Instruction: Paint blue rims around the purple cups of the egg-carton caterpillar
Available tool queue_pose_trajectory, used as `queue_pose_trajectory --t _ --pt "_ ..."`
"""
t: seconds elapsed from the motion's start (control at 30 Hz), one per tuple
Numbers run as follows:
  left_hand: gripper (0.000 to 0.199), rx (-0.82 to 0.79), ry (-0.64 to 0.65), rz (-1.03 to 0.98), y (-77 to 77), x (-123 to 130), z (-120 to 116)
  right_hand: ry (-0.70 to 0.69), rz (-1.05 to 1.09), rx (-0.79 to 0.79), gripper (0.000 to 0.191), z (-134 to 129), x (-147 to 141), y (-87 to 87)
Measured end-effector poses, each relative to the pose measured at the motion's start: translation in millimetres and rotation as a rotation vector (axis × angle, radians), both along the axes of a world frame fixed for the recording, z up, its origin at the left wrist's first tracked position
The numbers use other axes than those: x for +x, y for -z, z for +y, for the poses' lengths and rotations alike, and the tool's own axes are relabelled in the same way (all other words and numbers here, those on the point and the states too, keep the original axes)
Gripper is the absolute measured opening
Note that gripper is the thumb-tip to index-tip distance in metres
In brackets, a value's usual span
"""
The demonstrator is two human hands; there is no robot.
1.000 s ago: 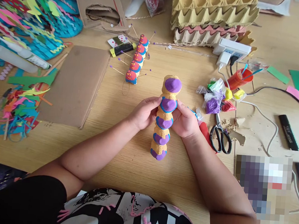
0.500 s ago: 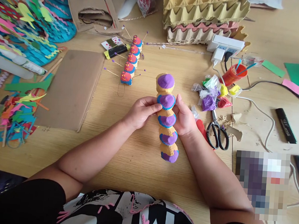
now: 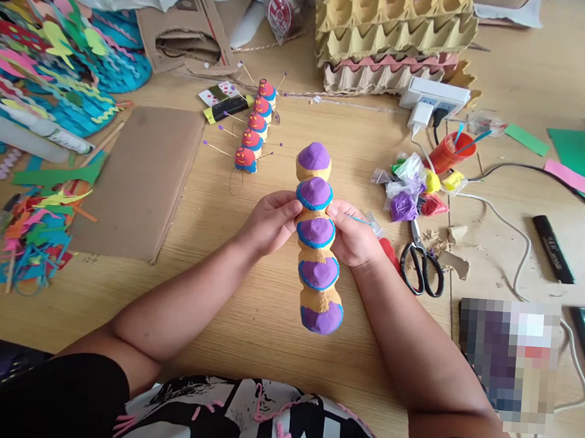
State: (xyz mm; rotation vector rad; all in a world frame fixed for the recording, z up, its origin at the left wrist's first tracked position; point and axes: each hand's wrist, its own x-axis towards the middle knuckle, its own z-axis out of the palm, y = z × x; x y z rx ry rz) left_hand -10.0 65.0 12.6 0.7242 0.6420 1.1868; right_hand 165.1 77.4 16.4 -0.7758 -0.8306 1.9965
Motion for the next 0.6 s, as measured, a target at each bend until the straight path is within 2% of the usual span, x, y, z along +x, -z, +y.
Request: queue_pose_trajectory --t 0.1,0.33,0.47,0.6 --pt "0.048 -0.003 -0.007 0.035 -0.3 0.5 -0.5 0.000 -0.015 -0.008 0.040 -0.8 -0.2 -2.8" --pt "0.040 0.047 -0.115 0.127 2.7 1.4 -2.7 0.005 -0.054 -0.034 0.046 -1.0 -3.3 -4.1" --pt "0.037 0.069 -0.113 0.128 6.1 1.0 -2.9 0.009 -0.085 -0.008 0.042 -0.5 -2.5 -2.0" --pt "0.039 0.054 -0.075 0.070 3.1 1.8 -2.1 0.021 -0.085 -0.008 0.039 0.2 -1.3 -2.1"
